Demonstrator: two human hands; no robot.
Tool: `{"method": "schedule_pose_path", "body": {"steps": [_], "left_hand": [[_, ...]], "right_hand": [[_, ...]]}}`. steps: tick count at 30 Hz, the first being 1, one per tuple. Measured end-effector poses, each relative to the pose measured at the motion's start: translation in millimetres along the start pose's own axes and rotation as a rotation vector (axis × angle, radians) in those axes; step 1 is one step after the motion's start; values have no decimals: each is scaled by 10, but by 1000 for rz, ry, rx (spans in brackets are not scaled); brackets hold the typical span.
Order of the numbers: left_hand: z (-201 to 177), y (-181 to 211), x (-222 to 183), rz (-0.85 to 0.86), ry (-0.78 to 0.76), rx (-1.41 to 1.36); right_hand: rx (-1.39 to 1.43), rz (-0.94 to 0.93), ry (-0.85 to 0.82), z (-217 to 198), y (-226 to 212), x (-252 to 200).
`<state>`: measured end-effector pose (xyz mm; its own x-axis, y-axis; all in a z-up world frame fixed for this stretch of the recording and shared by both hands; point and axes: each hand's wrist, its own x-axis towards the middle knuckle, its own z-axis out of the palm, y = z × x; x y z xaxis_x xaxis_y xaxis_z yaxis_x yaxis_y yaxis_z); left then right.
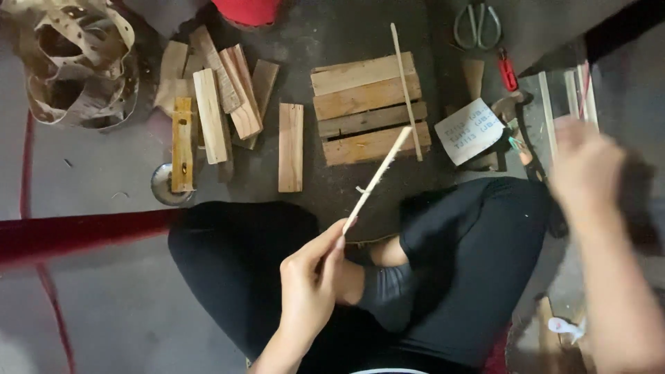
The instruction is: Shaving and shaping a thin wooden stick using a sickle-like blade while sitting on the floor.
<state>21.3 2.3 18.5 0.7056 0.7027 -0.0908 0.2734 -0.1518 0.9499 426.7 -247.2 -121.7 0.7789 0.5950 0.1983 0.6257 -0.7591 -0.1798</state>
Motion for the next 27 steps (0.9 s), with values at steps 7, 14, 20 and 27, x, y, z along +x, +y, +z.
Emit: {"method": "schedule_pose_path", "body": {"steps": [7,14,20,27], "left_hand": [[118,-18,66,-24,6,-45],[114,-232,-65,-101,38,98],[14,-67,-60,-33,33,21],[-105,-256,-48,-136,52,-31]], "right_hand": [[115,-27,3,-434,-773,-820],[93,-613,-96,-660,-2111,-1024],[9,-632,-86,-588,-1960,-756],[181,414,-87,-344,-254,-111]]}}
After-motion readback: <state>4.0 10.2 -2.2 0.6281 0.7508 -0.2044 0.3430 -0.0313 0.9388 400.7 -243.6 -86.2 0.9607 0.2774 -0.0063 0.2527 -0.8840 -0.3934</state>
